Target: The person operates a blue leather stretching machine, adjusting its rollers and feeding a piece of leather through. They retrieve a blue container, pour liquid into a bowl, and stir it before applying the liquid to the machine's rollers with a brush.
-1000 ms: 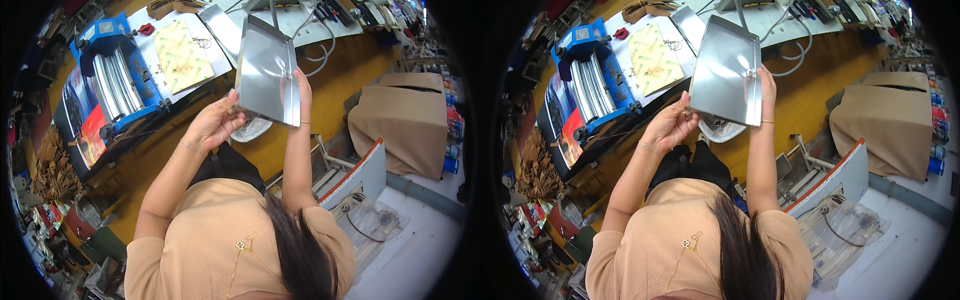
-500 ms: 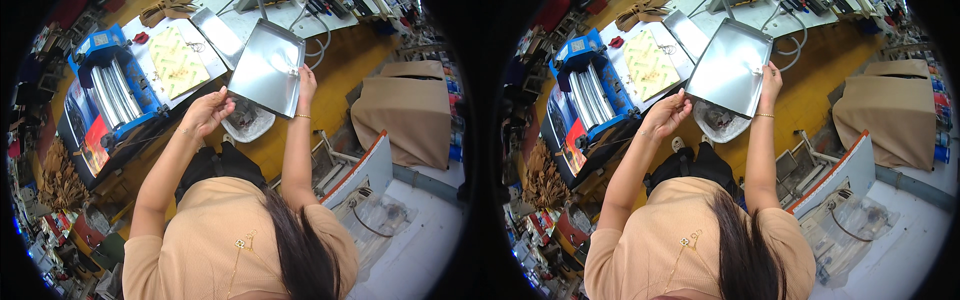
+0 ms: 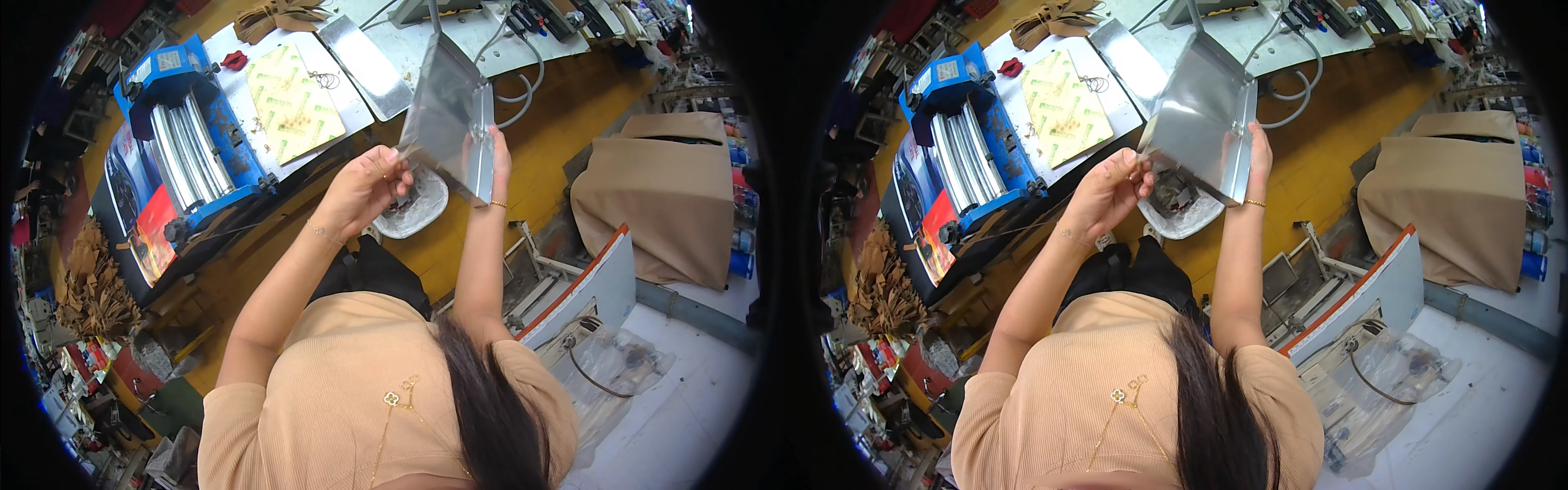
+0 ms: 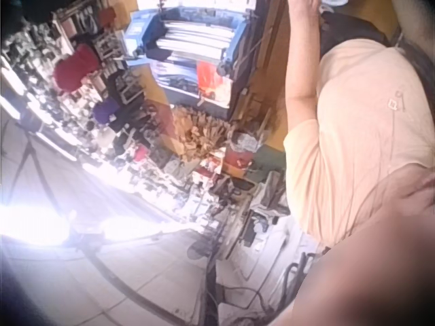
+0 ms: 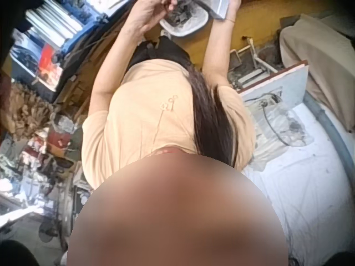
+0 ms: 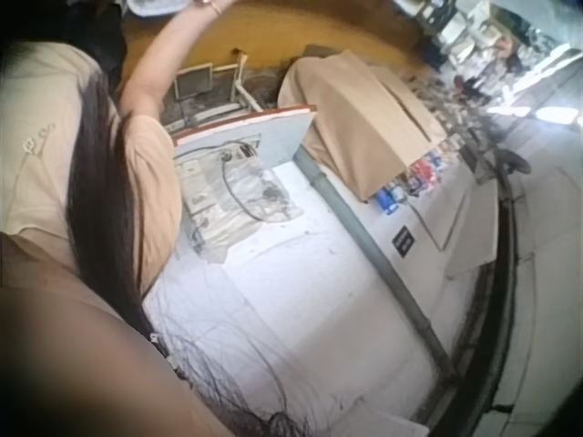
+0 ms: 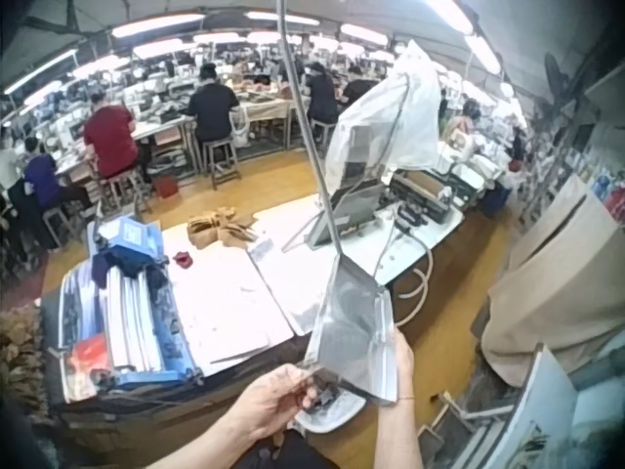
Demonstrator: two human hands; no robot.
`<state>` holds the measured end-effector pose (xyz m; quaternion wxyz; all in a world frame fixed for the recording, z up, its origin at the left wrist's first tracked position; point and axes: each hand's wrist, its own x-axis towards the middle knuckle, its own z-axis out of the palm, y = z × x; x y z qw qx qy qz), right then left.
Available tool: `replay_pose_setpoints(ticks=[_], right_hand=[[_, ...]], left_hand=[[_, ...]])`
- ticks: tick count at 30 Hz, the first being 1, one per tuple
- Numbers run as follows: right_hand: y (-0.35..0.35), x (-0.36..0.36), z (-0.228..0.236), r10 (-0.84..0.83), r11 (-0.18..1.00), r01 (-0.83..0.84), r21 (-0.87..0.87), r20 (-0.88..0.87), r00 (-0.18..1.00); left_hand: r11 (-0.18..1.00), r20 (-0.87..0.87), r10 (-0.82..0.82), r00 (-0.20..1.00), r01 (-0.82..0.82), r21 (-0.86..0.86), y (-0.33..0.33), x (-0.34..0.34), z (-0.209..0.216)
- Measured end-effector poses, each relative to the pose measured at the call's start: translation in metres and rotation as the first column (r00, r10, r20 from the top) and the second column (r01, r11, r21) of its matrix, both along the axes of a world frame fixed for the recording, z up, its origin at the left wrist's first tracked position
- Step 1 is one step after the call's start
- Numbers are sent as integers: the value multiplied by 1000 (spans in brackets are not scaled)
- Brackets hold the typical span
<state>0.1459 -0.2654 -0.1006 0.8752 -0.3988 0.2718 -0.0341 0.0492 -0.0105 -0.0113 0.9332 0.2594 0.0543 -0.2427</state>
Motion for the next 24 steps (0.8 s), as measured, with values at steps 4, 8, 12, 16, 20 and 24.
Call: replay_pose_setpoints(ticks=[4,8,12,16,20,24], right_hand=[[-14,6,-10,11,986,-17,167,40,999],[-40,11,-8,-44,972,42,233,3,999],[-56,18,-21,-199,886,198,420,-42,979],[-70,12,-46,-156,622,95,777,3,988],[-74,-7,-57,-23,254,52,966,-47,999],[-62,-23,-47,7,132,43,990,-44,999]], left_hand=[[993,38,37,999,-41,115,-3,-18,14],[987,-130,115,985,-99,123,10,-13,20],[967,18,256,967,-256,0,29,-2,30],[967,164,234,958,-246,59,52,6,39],[994,18,58,998,-59,90,37,7,27],[983,-82,-49,995,62,170,5,6,-1]])
